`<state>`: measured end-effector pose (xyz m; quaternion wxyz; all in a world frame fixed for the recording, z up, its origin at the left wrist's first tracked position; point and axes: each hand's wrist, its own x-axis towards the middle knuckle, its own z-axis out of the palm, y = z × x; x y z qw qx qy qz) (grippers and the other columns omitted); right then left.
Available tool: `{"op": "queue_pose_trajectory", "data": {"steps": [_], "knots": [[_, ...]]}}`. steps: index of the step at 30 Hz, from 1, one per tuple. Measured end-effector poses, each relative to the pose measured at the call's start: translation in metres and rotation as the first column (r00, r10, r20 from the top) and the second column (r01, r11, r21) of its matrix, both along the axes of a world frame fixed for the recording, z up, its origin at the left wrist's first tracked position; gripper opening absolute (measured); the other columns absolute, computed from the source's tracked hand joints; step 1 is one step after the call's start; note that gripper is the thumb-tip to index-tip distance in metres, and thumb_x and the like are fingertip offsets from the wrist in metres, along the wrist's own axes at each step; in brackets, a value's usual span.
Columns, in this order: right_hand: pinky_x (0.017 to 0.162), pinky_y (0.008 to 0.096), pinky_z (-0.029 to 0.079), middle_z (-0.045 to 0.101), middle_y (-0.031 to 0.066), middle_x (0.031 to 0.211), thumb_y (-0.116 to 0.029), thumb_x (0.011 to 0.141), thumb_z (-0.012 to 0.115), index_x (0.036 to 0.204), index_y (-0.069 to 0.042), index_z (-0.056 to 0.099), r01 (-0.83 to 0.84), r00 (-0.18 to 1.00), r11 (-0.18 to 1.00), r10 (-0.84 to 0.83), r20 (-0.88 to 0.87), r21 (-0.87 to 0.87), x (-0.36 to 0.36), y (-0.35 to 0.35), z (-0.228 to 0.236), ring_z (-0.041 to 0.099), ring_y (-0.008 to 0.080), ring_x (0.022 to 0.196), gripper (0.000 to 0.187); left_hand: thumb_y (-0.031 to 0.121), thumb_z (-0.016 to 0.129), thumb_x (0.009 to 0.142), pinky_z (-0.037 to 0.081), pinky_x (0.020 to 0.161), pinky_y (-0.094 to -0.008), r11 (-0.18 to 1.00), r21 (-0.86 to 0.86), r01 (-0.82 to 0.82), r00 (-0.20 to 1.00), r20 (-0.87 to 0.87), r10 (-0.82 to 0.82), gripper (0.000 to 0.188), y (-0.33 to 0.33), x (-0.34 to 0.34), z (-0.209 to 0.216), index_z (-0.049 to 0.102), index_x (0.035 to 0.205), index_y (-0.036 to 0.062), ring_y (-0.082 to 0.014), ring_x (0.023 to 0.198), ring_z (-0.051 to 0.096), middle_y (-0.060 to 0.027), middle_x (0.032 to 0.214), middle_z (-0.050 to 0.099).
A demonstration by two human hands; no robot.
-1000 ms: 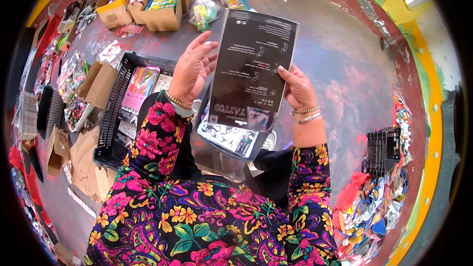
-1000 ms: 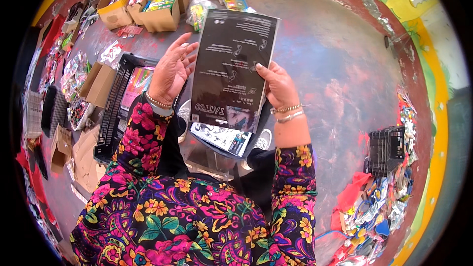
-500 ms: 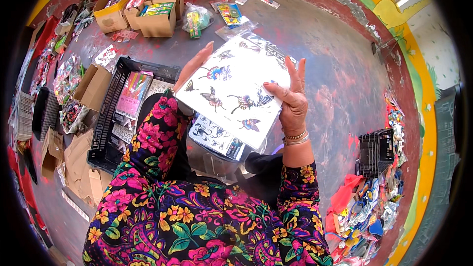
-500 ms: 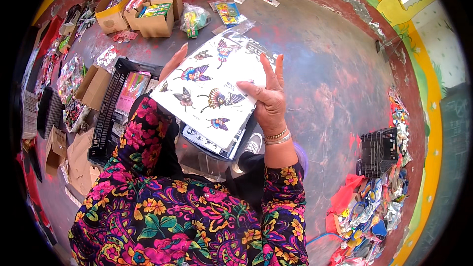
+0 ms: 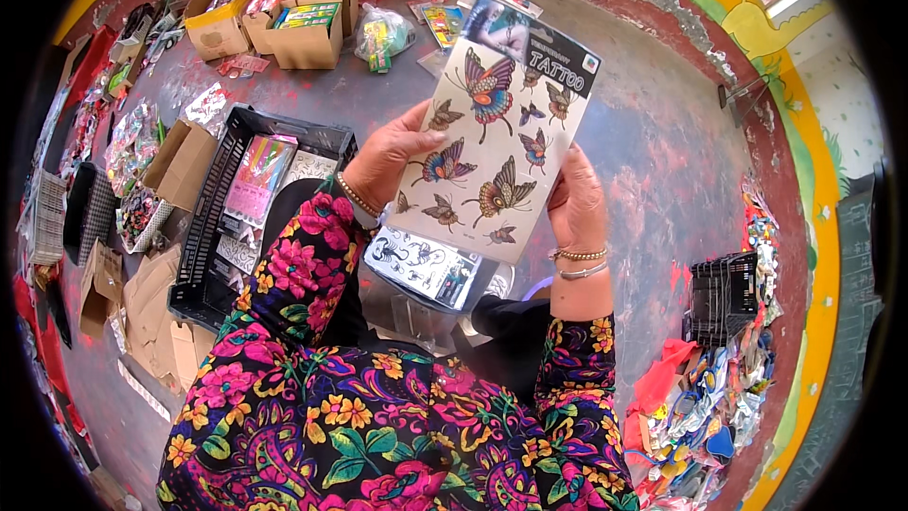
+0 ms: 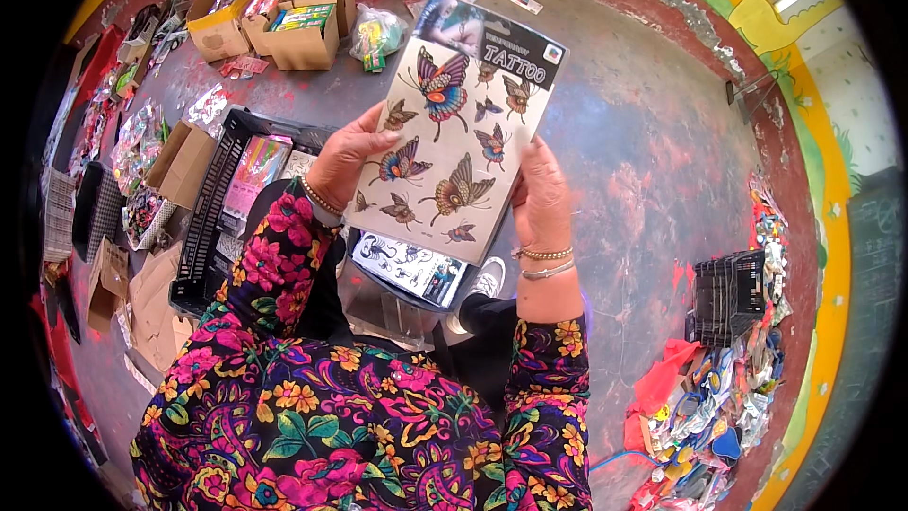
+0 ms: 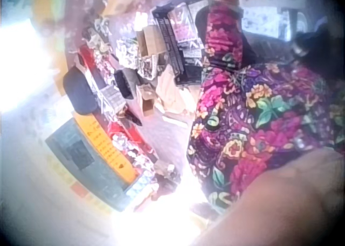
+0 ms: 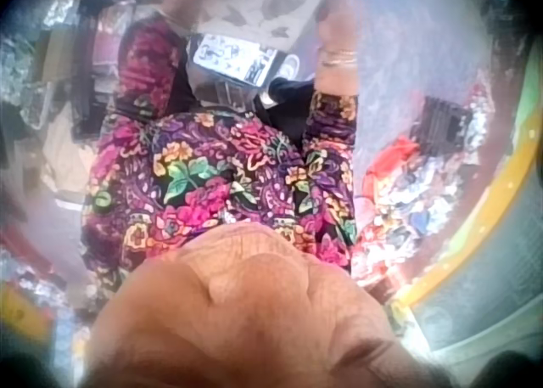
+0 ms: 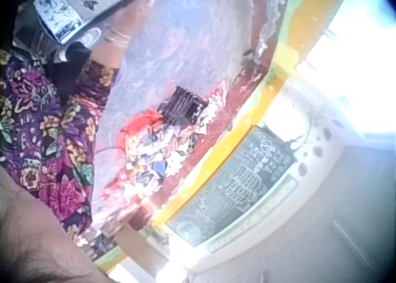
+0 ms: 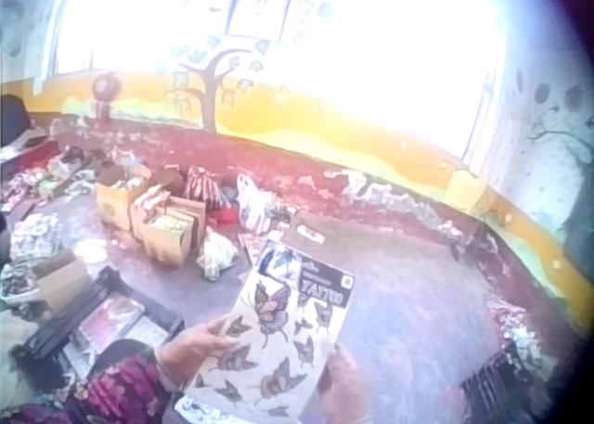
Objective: The person sits on a low stool and sorts through various sheets of temporary tattoos and stickers. They pick up sheets from a black crate, flip them over to view different designs, and place them back into the crate or onto a pile on their lap.
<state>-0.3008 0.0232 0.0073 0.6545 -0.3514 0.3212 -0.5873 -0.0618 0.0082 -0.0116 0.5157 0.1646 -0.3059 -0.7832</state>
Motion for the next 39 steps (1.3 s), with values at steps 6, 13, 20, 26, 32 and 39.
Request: {"op": "queue_pose_trajectory", "data": {"steps": [6,13,20,26,32,39], "knots": [[0.077,0.0255,0.049,0.061,0.0091,0.102,-0.008,0.088,0.052,0.111,0.002,0.05,-0.06,0.997,0.996,0.056,-0.059,-0.063,-0.003,-0.004,-0.009,0.059,0.0129,0.089,0.025,0.004,0.055,0.082,0.046,0.086,-0.034,0.998,-0.007,0.068,0.997,0.019,-0.068,0.04,-0.004,-0.004,-0.01,0.046,0.12,0.0014,-0.0186,0.1,0.056,-0.0095,0.11,0.058],[0.076,0.0243,0.049,0.061,0.0079,0.1,-0.007,0.088,0.052,0.11,0.002,0.051,-0.217,0.969,0.976,0.217,-0.119,0.012,-0.001,-0.002,-0.012,0.059,0.0116,0.087,0.024,0.013,0.055,0.086,0.05,0.075,-0.0337,0.993,0.115,-0.006,0.998,0.062,-0.001,0.025,-0.001,-0.005,-0.002,0.053,0.108,0.0015,-0.0168,0.086,0.059,-0.0066,0.096,0.06],[0.076,0.024,0.048,0.061,0.0066,0.1,-0.009,0.087,0.055,0.11,0.002,0.052,-0.227,0.955,0.973,0.23,-0.187,0.038,0.006,-0.003,-0.013,0.058,0.01,0.085,0.025,0.013,0.05,0.089,0.05,0.076,-0.0327,0.996,0.084,0.001,0.999,0.046,-0.005,0.024,-0.004,-0.004,-0.009,0.052,0.109,-0.0008,-0.018,0.086,0.06,-0.0099,0.099,0.06],[0.073,0.0272,0.049,0.062,0.007,0.096,-0.014,0.087,0.055,0.106,0.0,0.055,-0.014,0.901,0.996,-0.024,-0.433,-0.084,-0.029,-0.001,0.001,0.058,0.0131,0.083,0.023,0.031,0.037,0.094,0.047,0.086,-0.037,0.982,0.18,-0.057,0.995,-0.068,0.071,0.043,-0.008,0.0,-0.002,0.044,0.119,-0.0022,-0.0267,0.101,0.055,-0.019,0.111,0.054],[0.062,0.0304,0.047,0.06,0.0103,0.096,-0.015,0.089,0.049,0.114,-0.004,0.049,-0.523,0.769,0.716,0.631,0.107,-0.463,-0.078,-0.021,-0.008,0.057,0.0211,0.072,0.028,0.046,0.023,0.094,0.039,0.096,-0.0421,0.969,0.244,-0.024,0.96,-0.265,0.09,0.062,-0.015,0.004,-0.009,0.039,0.124,-0.0055,-0.0335,0.115,0.046,-0.0246,0.124,0.045],[0.056,0.0257,0.044,0.057,0.0035,0.075,-0.025,0.087,0.056,0.096,-0.005,0.057,-0.1,0.973,0.992,0.081,-0.216,-0.08,-0.013,-0.005,-0.023,0.051,0.0144,0.06,0.022,0.048,0.021,0.094,0.033,0.1,-0.0427,0.975,0.213,0.057,0.94,-0.34,0.019,0.06,-0.016,0.004,-0.022,0.038,0.127,0.0007,-0.0278,0.116,0.043,-0.0155,0.126,0.045]]}}
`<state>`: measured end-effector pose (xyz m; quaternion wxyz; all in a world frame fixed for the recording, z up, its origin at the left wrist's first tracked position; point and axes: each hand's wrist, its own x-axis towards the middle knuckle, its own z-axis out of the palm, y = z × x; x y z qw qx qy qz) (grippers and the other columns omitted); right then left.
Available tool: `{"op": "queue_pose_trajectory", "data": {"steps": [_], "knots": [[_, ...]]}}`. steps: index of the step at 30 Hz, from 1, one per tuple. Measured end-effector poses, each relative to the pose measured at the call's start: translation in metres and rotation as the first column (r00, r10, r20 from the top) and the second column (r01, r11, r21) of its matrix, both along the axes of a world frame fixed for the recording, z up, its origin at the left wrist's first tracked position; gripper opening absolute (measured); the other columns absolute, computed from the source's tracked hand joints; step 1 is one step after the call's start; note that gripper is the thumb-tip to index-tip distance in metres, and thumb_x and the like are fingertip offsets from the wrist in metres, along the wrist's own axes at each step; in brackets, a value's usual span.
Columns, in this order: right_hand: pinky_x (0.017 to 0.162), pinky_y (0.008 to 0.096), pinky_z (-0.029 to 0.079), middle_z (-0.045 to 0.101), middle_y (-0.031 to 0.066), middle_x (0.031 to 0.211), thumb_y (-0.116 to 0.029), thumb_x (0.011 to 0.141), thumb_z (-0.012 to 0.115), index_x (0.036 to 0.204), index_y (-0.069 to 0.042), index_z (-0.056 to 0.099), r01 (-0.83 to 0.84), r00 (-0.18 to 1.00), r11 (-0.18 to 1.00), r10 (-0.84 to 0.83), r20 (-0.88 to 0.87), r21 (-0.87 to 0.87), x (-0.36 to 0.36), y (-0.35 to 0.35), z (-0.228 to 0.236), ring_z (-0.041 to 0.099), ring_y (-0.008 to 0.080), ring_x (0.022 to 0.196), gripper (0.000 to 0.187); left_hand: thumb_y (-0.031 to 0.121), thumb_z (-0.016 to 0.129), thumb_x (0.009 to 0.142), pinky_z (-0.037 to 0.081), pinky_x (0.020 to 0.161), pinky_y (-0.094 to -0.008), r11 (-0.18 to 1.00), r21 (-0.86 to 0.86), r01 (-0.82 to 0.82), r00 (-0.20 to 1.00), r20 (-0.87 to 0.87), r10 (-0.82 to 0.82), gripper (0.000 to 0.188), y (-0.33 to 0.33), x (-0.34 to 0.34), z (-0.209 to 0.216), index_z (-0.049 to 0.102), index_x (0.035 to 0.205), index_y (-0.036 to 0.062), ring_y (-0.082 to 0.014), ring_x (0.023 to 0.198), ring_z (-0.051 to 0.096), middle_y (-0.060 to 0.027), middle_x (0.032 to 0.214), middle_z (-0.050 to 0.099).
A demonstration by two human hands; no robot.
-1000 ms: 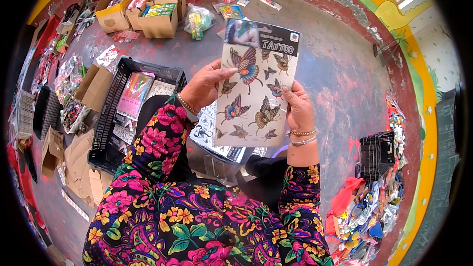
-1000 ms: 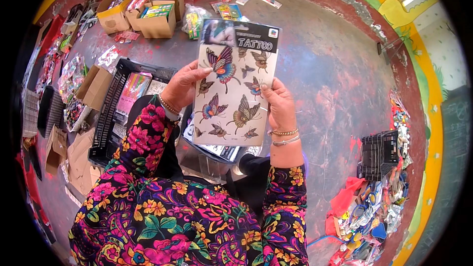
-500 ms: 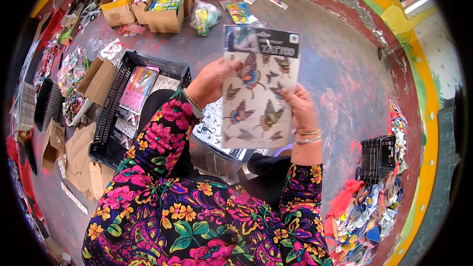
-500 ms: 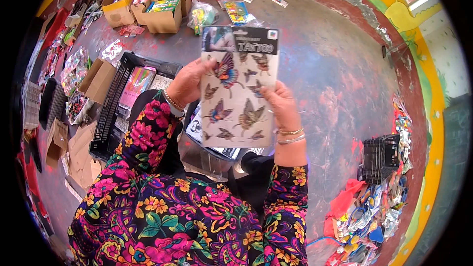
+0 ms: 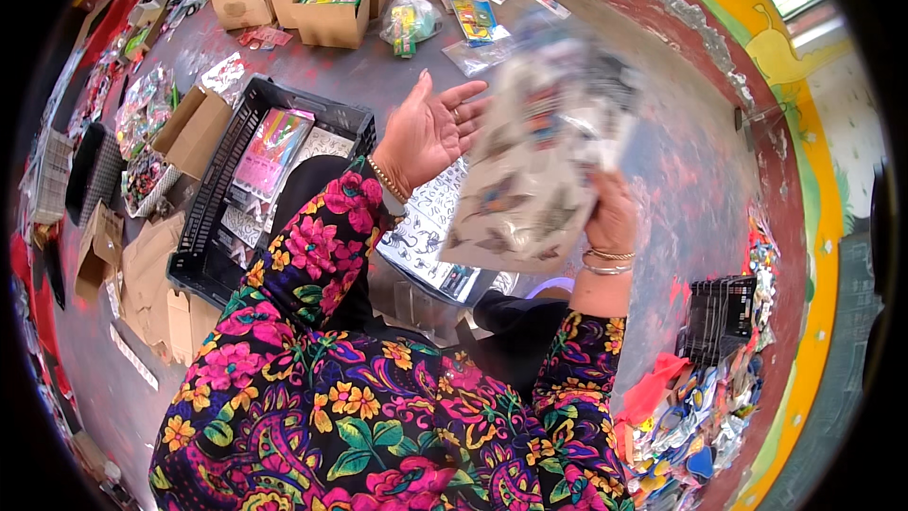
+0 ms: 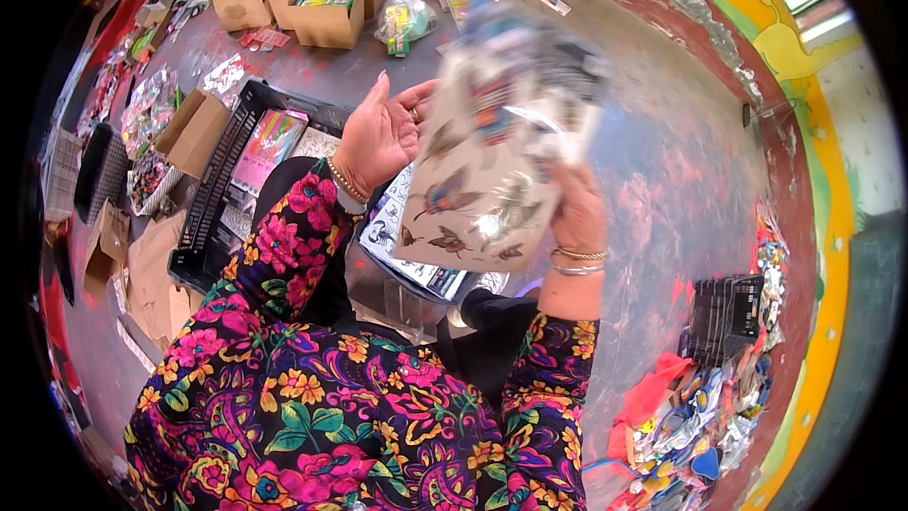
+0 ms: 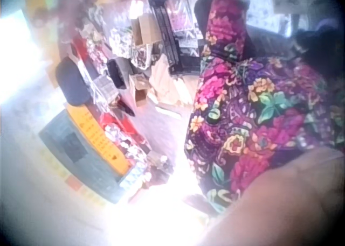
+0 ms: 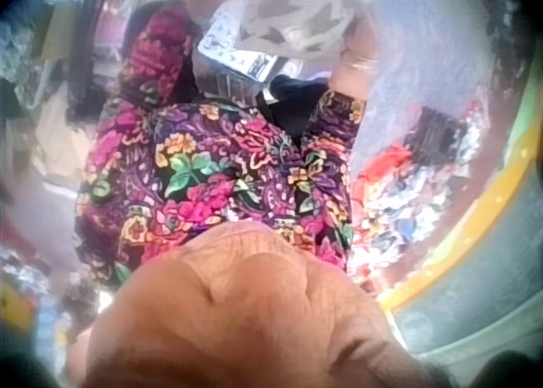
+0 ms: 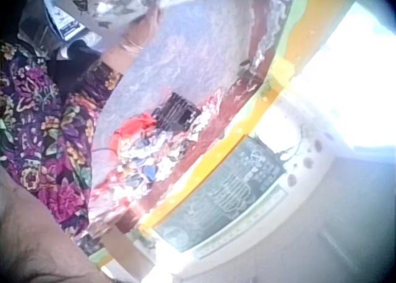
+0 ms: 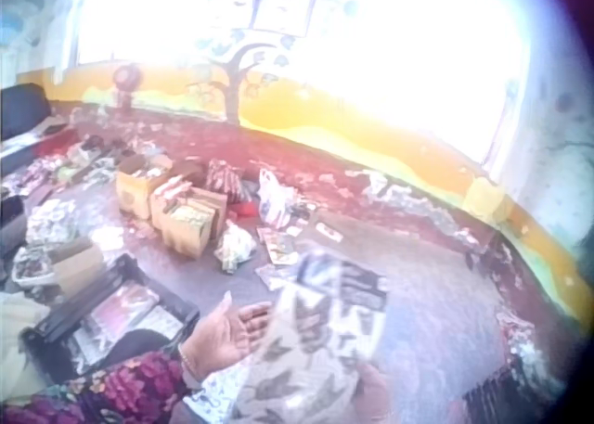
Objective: The person sits on a low stool and sorts through various sheets of temporary tattoos and stickers. They pick up sheets from a black crate, flip them over to view different designs, and place them back into the crate or onto a pile on their lap.
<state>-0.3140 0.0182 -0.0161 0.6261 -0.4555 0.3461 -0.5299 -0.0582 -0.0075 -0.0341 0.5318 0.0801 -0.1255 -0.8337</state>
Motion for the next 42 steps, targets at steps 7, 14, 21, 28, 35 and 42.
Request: {"op": "queue_pose_trajectory", "data": {"steps": [7,14,21,28,35,42], "knots": [[0.067,0.0249,0.047,0.063,0.007,0.089,-0.01,0.085,0.058,0.099,0.001,0.058,-0.124,0.957,0.972,0.17,-0.234,0.2,-0.002,-0.018,-0.025,0.057,0.0111,0.074,0.018,0.048,0.02,0.094,0.036,0.097,-0.0411,1.0,0.003,-0.028,0.997,-0.073,0.028,0.063,0.001,-0.003,-0.005,0.038,0.124,-0.0043,-0.0302,0.113,0.047,-0.0207,0.12,0.049],[0.071,0.0244,0.048,0.064,0.0054,0.09,-0.009,0.085,0.057,0.096,0.001,0.061,-0.087,0.98,0.972,0.123,-0.156,0.218,-0.021,-0.024,-0.029,0.059,0.0109,0.078,0.015,0.049,0.019,0.093,0.034,0.098,-0.0405,0.997,-0.012,0.072,0.997,-0.005,-0.072,0.066,0.0,-0.003,-0.001,0.036,0.127,-0.0046,-0.0294,0.112,0.047,-0.0215,0.124,0.045],[0.069,0.0237,0.049,0.064,0.0053,0.087,-0.011,0.085,0.058,0.097,0.001,0.06,0.04,0.975,0.989,-0.008,-0.221,0.141,-0.007,-0.019,-0.014,0.059,0.0104,0.076,0.017,0.047,0.022,0.094,0.035,0.097,-0.0374,1.0,-0.007,-0.001,0.995,0.104,0.002,0.062,-0.002,0.003,-0.003,0.036,0.126,-0.0038,-0.0286,0.111,0.049,-0.0194,0.12,0.05],[0.061,0.0198,0.045,0.063,0.0026,0.084,-0.013,0.085,0.06,0.095,0.0,0.06,0.164,0.985,0.98,-0.169,0.033,0.111,0.002,-0.024,-0.016,0.056,0.0073,0.069,0.017,0.049,0.034,0.091,0.037,0.095,-0.0349,0.996,0.005,-0.093,0.947,0.31,0.087,0.059,-0.002,0.003,0.001,0.041,0.122,-0.0009,-0.0255,0.106,0.052,-0.0171,0.116,0.053],[0.063,0.019,0.046,0.063,0.0026,0.082,-0.015,0.086,0.059,0.095,-0.001,0.06,0.177,0.984,0.979,-0.172,-0.051,0.1,0.008,-0.026,-0.024,0.057,0.0069,0.071,0.017,0.011,0.056,0.085,0.048,0.076,-0.0252,0.974,-0.206,0.092,0.844,0.536,0.034,0.032,0.004,-0.006,-0.008,0.049,0.114,-0.0017,-0.0118,0.086,0.059,-0.0069,0.1,0.061],[0.063,0.0277,0.05,0.06,0.0105,0.105,-0.02,0.083,0.058,0.113,-0.004,0.054,0.244,0.094,0.654,-0.751,-0.654,-0.716,-0.015,-0.024,-0.003,0.06,0.0178,0.079,0.034,0.0,0.048,0.083,0.045,0.075,-0.0247,0.888,-0.447,0.103,0.498,0.797,0.343,0.029,0.001,-0.002,-0.019,0.052,0.112,-0.0035,-0.0115,0.083,0.056,-0.0065,0.096,0.062]]}}
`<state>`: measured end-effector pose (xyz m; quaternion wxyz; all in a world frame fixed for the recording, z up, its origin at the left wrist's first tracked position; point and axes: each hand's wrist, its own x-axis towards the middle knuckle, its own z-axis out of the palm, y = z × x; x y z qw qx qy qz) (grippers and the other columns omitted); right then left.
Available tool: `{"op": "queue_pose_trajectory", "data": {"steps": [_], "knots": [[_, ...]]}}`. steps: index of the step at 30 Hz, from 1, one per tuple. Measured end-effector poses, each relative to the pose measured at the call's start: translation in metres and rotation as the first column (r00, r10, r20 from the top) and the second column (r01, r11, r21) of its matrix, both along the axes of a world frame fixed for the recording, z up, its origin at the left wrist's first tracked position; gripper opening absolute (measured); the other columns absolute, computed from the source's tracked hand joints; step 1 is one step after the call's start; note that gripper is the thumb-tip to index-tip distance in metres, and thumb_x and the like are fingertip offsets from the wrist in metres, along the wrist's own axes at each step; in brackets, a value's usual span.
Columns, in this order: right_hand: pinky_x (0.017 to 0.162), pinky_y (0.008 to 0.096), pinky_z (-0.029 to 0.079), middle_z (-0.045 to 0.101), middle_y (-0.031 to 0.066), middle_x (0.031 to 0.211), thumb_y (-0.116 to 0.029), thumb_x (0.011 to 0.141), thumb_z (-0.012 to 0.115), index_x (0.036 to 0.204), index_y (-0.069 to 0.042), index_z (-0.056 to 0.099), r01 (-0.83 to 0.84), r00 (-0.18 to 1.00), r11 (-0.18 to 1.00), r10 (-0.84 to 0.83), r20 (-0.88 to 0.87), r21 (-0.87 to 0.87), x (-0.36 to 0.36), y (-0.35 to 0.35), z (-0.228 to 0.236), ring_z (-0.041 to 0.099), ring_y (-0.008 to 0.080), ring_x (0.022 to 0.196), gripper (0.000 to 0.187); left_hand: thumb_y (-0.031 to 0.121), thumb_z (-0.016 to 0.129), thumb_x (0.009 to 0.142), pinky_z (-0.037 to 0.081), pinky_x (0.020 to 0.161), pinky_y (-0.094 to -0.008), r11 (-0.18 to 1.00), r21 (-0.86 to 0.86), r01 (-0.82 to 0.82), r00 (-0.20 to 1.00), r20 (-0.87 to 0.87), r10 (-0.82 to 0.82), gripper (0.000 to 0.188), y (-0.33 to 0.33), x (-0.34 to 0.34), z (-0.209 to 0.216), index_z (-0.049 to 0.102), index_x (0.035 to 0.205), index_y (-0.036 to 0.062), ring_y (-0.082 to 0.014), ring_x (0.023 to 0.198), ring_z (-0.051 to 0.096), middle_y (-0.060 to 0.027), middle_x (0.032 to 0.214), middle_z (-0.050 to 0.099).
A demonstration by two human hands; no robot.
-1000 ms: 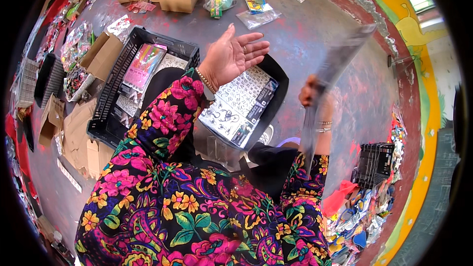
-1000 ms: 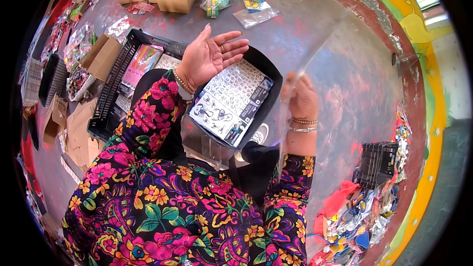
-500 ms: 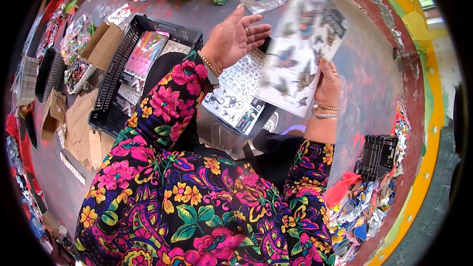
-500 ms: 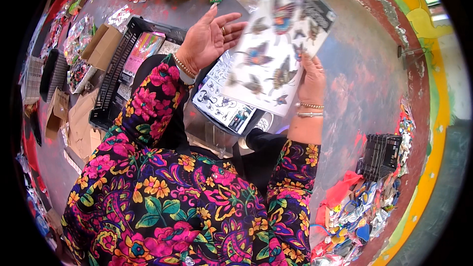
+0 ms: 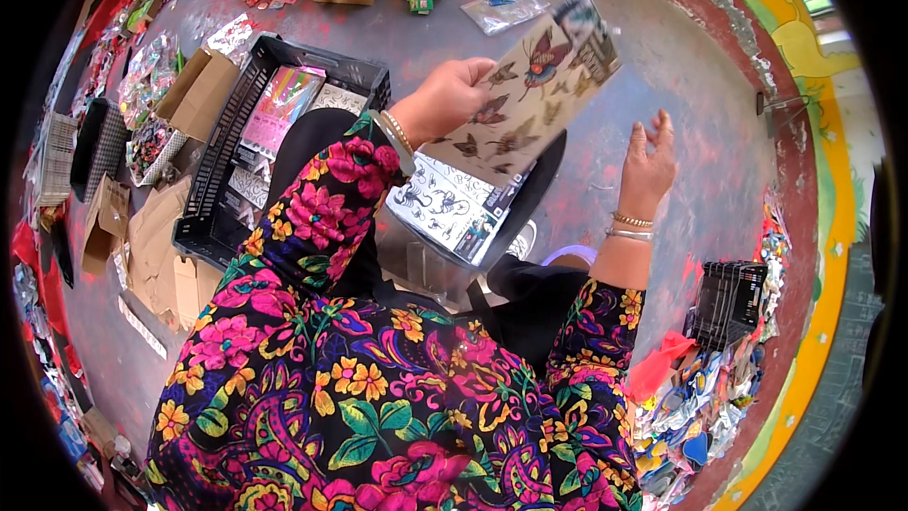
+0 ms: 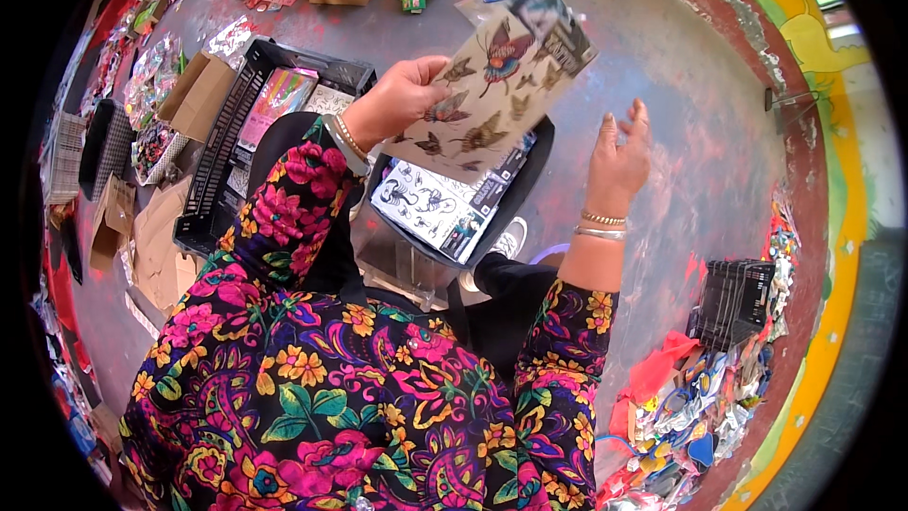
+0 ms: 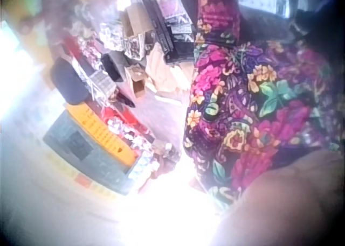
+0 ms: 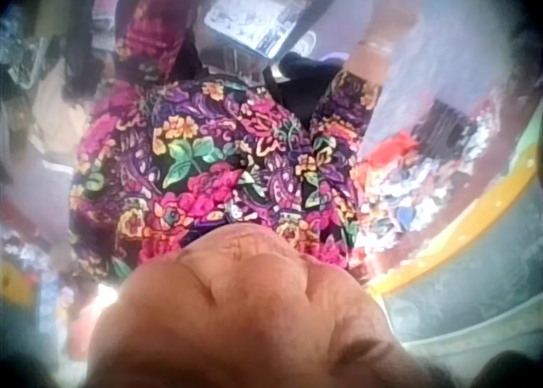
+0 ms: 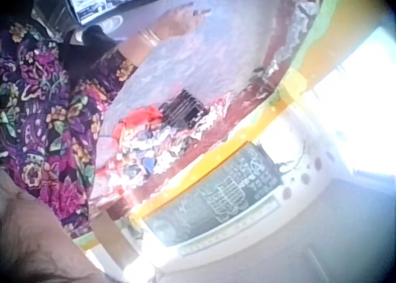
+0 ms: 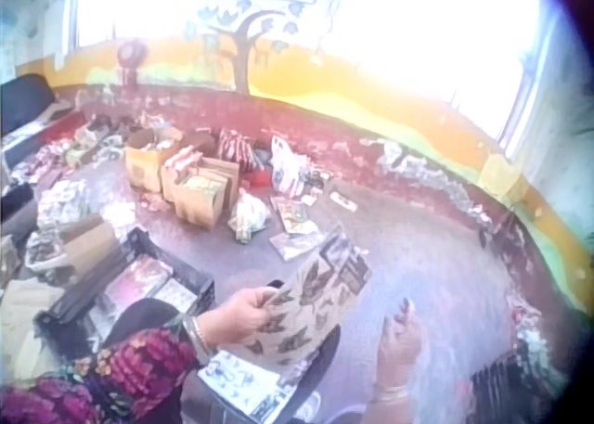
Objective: The person sits on a low stool and sorts through various sheets of temporary tattoos and stickers. They pick up sheets from a black crate, flip them over to view different designs, and place them back into the crate or onto a pile on their lap.
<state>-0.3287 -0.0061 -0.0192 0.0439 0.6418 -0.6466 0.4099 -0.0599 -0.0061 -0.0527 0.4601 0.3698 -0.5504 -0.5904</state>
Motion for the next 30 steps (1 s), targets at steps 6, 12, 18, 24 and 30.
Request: {"op": "queue_pose_trajectory", "data": {"steps": [6,12,18,24,30], "knots": [[0.077,0.0321,0.049,0.057,0.0094,0.114,-0.011,0.076,0.06,0.115,-0.012,0.054,-0.378,0.863,0.925,0.361,-0.354,0.021,0.065,0.033,0.018,0.058,0.0243,0.098,0.04,0.004,0.05,0.078,0.046,0.071,-0.0354,0.946,-0.226,0.231,0.655,0.756,0.021,0.031,0.012,-0.008,0.0,0.057,0.108,0.0085,-0.0293,0.08,0.059,-0.0163,0.086,0.062],[0.063,0.0373,0.049,0.061,0.0081,0.082,-0.017,0.08,0.055,0.094,-0.016,0.061,-0.397,0.827,0.852,0.493,-0.27,0.34,0.064,0.025,-0.029,0.06,0.0289,0.073,0.015,0.012,0.056,0.077,0.046,0.073,-0.0418,0.876,-0.391,0.284,0.597,0.786,0.157,0.028,0.014,-0.006,-0.003,0.058,0.105,0.0086,-0.0359,0.084,0.056,-0.0178,0.087,0.06],[0.072,0.0424,0.047,0.062,0.0148,0.089,-0.026,0.081,0.051,0.089,-0.015,0.063,-0.034,0.884,0.709,0.35,-0.31,0.704,0.052,0.0,-0.069,0.059,0.0349,0.084,0.018,0.02,0.058,0.083,0.047,0.072,-0.0314,0.734,-0.627,-0.26,0.705,0.396,0.588,0.024,-0.006,0.019,0.009,0.061,0.101,0.0037,-0.0251,0.081,0.061,-0.0145,0.091,0.063],[0.08,0.0392,0.047,0.062,0.0131,0.097,-0.019,0.078,0.051,0.092,-0.013,0.065,-0.093,0.892,0.415,0.438,-0.11,0.905,0.055,-0.006,-0.139,0.058,0.0315,0.094,0.021,0.017,0.055,0.084,0.047,0.066,-0.0271,0.78,-0.518,-0.352,0.744,0.351,0.569,0.021,-0.004,0.017,0.018,0.063,0.096,0.0019,-0.0179,0.071,0.06,-0.0116,0.083,0.065],[0.052,0.0299,0.048,0.062,0.0114,0.069,-0.014,0.079,0.049,0.094,0.0,0.062,-0.257,0.917,0.185,0.355,0.18,0.949,0.053,-0.003,-0.188,0.061,0.0184,0.048,0.024,0.017,0.055,0.084,0.046,0.064,-0.0275,0.8,-0.489,-0.348,0.732,0.39,0.558,0.02,0.003,0.015,0.027,0.064,0.096,0.003,-0.0169,0.068,0.059,-0.0112,0.081,0.064]]}}
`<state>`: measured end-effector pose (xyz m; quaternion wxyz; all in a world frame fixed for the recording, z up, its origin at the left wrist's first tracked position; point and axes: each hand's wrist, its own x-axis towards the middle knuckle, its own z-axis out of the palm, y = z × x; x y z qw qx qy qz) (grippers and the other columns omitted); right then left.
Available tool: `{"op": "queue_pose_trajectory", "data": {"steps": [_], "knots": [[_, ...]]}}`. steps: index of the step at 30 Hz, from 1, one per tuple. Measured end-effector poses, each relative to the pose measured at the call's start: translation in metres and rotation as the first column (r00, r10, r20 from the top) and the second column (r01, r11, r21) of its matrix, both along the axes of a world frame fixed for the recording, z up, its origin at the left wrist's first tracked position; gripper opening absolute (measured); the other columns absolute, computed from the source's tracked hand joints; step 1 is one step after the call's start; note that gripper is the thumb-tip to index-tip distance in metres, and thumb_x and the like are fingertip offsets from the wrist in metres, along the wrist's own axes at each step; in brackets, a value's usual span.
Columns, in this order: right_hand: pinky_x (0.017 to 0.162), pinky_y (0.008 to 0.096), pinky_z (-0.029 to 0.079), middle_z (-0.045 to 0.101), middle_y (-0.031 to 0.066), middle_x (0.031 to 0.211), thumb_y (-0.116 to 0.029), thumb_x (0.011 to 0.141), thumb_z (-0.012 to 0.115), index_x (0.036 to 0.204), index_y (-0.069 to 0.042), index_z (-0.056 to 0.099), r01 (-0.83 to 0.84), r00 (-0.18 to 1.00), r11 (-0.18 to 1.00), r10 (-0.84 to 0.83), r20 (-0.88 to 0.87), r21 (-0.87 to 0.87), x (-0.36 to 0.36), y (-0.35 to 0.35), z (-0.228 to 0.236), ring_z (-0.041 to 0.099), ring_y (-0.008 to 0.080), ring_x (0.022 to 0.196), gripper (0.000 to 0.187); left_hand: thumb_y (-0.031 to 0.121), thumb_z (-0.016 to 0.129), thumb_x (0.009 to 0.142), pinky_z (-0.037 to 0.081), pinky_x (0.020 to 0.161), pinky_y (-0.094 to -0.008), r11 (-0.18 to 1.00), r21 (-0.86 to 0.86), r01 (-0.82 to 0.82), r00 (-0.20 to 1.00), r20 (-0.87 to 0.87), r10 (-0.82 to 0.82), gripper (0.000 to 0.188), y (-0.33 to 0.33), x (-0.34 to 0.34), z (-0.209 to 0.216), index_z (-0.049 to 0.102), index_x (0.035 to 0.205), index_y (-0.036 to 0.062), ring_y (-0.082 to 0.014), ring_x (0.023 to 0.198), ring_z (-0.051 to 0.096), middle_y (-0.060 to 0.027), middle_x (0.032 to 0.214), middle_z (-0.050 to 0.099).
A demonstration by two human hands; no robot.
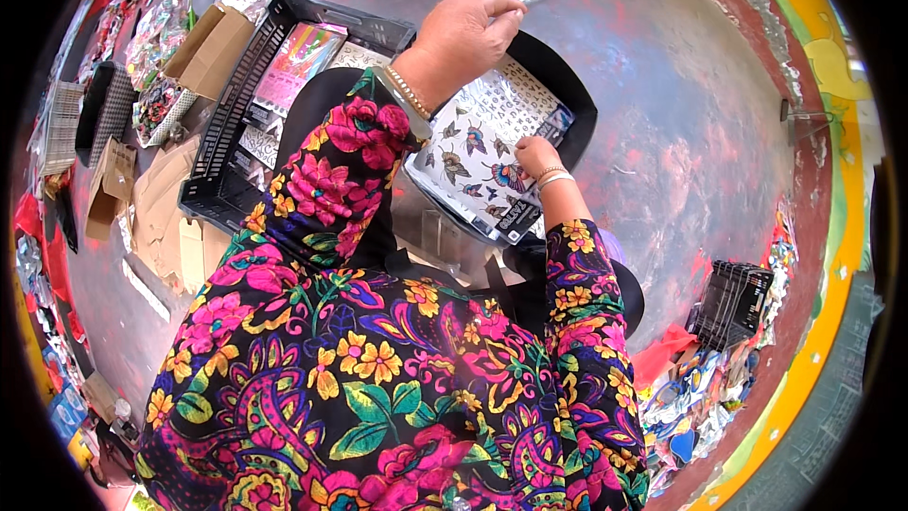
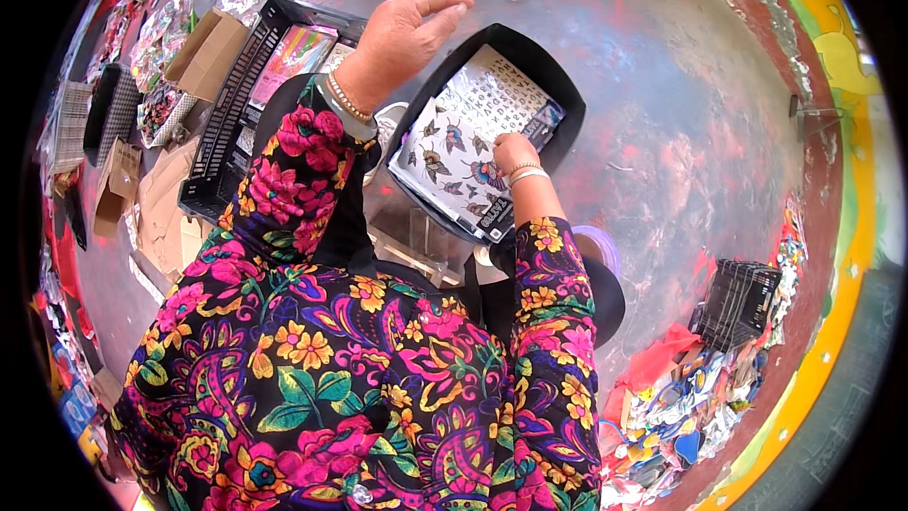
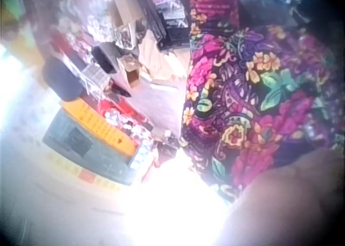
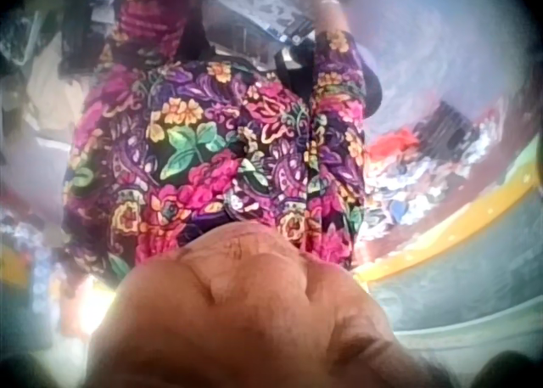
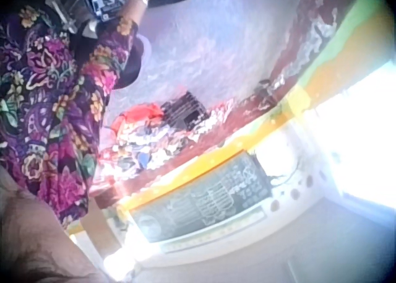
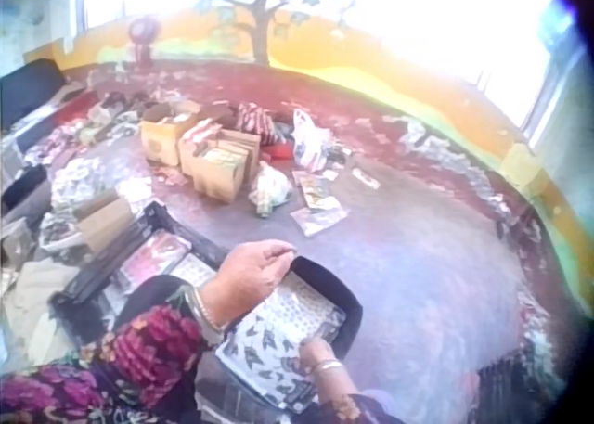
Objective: The person sits on a low stool and sorts through various sheets of temporary tattoos and stickers. They pick up sheets from a black crate, flip them over to view different designs, and place them back into the crate or onto a pile on their lap.
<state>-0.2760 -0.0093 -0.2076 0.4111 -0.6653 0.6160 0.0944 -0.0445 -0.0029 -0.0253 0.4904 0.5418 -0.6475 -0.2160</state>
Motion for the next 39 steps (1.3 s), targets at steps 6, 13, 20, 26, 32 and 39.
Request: {"op": "queue_pose_trajectory", "data": {"steps": [6,13,20,26,32,39], "knots": [[0.046,0.0288,0.046,0.063,0.011,0.074,-0.012,0.08,0.047,0.104,-0.002,0.06,0.08,0.994,0.983,-0.09,0.055,0.163,-0.009,0.003,-0.058,0.062,0.0173,0.049,0.028,0.017,0.055,0.084,0.046,0.059,-0.026,1.0,0.009,0.022,0.999,-0.024,-0.022,0.019,0.007,-0.006,0.005,0.064,0.095,0.0037,-0.0128,0.061,0.055,-0.0114,0.073,0.062],[0.056,0.0316,0.049,0.065,0.0104,0.082,-0.012,0.08,0.046,0.107,-0.004,0.059,0.026,0.998,0.99,-0.019,-0.052,0.141,-0.004,0.0,-0.083,0.063,0.0193,0.051,0.031,0.018,0.055,0.081,0.048,0.065,-0.0349,0.999,0.005,0.034,0.999,-0.007,-0.034,0.021,0.019,-0.011,0.016,0.064,0.09,0.001,-0.0319,0.073,0.061,-0.0172,0.079,0.063],[0.088,0.0385,0.044,0.058,0.0149,0.111,-0.011,0.078,0.051,0.105,-0.008,0.062,-0.095,0.914,0.994,0.108,-0.391,0.052,0.003,0.011,-0.088,0.054,0.0306,0.106,0.03,0.014,0.054,0.084,0.046,0.061,-0.026,0.998,-0.026,0.065,0.995,0.082,-0.063,0.019,0.022,-0.016,0.021,0.063,0.096,0.002,-0.0162,0.064,0.059,-0.0125,0.075,0.063],[0.086,0.0378,0.046,0.059,0.0137,0.111,-0.015,0.076,0.061,0.105,-0.006,0.063,-0.121,0.891,0.985,0.161,-0.425,0.12,0.012,0.015,-0.092,0.056,0.0283,0.106,0.03,0.014,0.056,0.084,0.046,0.06,-0.0261,0.997,-0.01,0.08,0.994,0.07,-0.08,0.018,0.025,-0.019,0.024,0.063,0.096,0.0023,-0.0168,0.064,0.06,-0.0127,0.074,0.063],[0.087,0.0378,0.046,0.056,0.0159,0.115,-0.015,0.08,0.054,0.106,-0.004,0.061,-0.128,0.902,0.989,0.149,-0.406,0.079,0.007,0.023,-0.101,0.055,0.0301,0.106,0.029,0.017,0.055,0.081,0.047,0.066,-0.0361,0.991,0.035,0.128,0.989,-0.079,-0.125,0.019,0.021,-0.03,0.018,0.063,0.088,0.0013,-0.0319,0.075,0.06,-0.0174,0.079,0.062],[0.101,0.0389,0.029,0.036,0.0188,0.132,-0.026,0.084,0.049,0.131,-0.006,0.033,-0.329,0.934,0.94,0.31,-0.178,-0.093,0.039,0.001,-0.075,0.036,0.0319,0.121,0.054,0.02,0.057,0.081,0.047,0.068,-0.0387,0.996,-0.033,0.085,0.993,0.08,-0.082,0.016,0.018,-0.035,-0.01,0.062,0.08,0.0047,-0.0317,0.073,0.059,-0.0136,0.077,0.061]]}}
